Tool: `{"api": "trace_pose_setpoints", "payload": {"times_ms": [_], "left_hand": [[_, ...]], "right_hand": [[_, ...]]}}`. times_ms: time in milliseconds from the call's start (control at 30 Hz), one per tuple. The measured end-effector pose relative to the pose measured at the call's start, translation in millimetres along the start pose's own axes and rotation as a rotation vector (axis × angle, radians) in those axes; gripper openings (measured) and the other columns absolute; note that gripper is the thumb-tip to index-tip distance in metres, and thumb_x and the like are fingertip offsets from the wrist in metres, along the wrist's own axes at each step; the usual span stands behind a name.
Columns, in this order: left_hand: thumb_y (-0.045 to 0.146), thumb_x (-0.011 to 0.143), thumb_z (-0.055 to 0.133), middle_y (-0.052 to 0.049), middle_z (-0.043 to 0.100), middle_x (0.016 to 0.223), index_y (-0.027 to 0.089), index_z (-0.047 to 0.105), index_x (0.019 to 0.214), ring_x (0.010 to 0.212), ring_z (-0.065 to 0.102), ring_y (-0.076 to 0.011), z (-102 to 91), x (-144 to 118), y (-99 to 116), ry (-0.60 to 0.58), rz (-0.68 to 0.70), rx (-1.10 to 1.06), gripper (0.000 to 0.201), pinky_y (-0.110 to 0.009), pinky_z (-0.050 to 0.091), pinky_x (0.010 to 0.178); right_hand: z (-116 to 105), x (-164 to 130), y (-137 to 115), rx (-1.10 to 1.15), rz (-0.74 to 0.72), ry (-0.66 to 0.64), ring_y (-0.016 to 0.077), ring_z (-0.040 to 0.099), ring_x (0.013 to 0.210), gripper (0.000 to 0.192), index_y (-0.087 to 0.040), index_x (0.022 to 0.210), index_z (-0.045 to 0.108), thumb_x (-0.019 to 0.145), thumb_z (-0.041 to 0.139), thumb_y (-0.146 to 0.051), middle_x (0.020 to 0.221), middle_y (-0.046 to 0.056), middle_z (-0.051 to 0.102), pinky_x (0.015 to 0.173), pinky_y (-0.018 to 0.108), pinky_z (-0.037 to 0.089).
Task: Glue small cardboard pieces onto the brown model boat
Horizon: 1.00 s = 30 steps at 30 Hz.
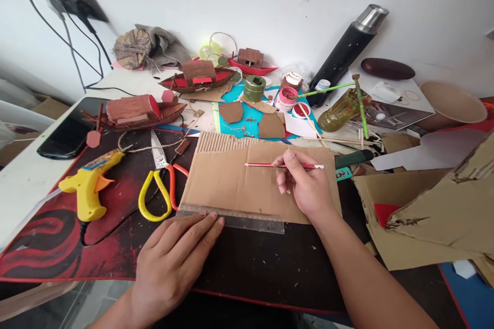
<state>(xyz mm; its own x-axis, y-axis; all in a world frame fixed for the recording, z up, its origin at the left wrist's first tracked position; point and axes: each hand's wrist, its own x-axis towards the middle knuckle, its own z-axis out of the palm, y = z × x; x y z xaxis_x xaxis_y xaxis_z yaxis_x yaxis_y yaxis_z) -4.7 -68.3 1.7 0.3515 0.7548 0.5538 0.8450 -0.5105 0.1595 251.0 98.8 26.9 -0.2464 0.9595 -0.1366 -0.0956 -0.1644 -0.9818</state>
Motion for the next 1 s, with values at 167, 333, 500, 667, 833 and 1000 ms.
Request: {"api": "trace_pose_setpoints", "payload": {"times_ms": [167,333,500,667,833,1000], "left_hand": [[0.010,0.118,0.056,-0.006,0.089,0.122,0.013,0.080,0.135,0.115,0.075,-0.0240,0.6,-1.9,-0.5,-0.002,-0.006,-0.001,0.030,-0.039,0.056,0.105],[0.009,0.118,0.057,-0.005,0.090,0.123,0.013,0.080,0.136,0.116,0.075,-0.0240,2.6,-4.4,-0.6,-0.008,-0.016,-0.005,0.030,-0.039,0.056,0.105],[0.008,0.117,0.058,-0.004,0.090,0.123,0.014,0.081,0.135,0.115,0.076,-0.0231,3.0,-5.1,-0.2,-0.005,-0.030,-0.007,0.030,-0.039,0.057,0.104],[0.006,0.116,0.060,-0.004,0.089,0.120,0.015,0.081,0.134,0.113,0.077,-0.0222,2.9,-3.7,-0.2,0.005,-0.033,-0.003,0.030,-0.037,0.059,0.103],[0.005,0.115,0.060,-0.005,0.089,0.120,0.014,0.081,0.134,0.113,0.076,-0.0224,2.4,-3.7,-1.0,-0.004,-0.028,-0.002,0.029,-0.038,0.059,0.103],[0.004,0.114,0.061,-0.006,0.089,0.121,0.013,0.081,0.133,0.113,0.076,-0.0228,1.6,-4.7,-2.5,-0.006,-0.018,-0.006,0.029,-0.038,0.059,0.103]], "right_hand": [[-0.2,-0.3,0.7,-0.010,0.006,0.014,0.0105,0.057,0.041,0.065,-0.021,0.083,0.078,0.090,0.088,-0.084,0.055,-0.001,0.067,0.042,0.021,0.034],[0.4,-1.0,0.7,-0.015,0.014,0.016,0.0108,0.057,0.042,0.064,-0.021,0.083,0.078,0.090,0.089,-0.083,0.056,-0.002,0.067,0.042,0.021,0.035],[0.8,-1.6,0.2,-0.038,-0.008,0.005,0.0112,0.057,0.042,0.063,-0.021,0.083,0.078,0.093,0.086,-0.082,0.055,-0.001,0.067,0.042,0.022,0.036],[1.7,-3.4,0.1,-0.048,-0.013,0.013,0.0111,0.057,0.042,0.062,-0.021,0.083,0.078,0.093,0.087,-0.082,0.055,-0.001,0.067,0.042,0.021,0.037],[2.5,-4.7,0.4,-0.031,0.006,0.010,0.0115,0.057,0.043,0.062,-0.021,0.084,0.080,0.091,0.089,-0.082,0.057,-0.001,0.068,0.042,0.022,0.040],[2.3,-4.7,1.6,-0.005,0.015,0.020,0.0113,0.057,0.044,0.060,-0.021,0.085,0.081,0.090,0.091,-0.081,0.058,-0.002,0.068,0.043,0.022,0.039]]}}
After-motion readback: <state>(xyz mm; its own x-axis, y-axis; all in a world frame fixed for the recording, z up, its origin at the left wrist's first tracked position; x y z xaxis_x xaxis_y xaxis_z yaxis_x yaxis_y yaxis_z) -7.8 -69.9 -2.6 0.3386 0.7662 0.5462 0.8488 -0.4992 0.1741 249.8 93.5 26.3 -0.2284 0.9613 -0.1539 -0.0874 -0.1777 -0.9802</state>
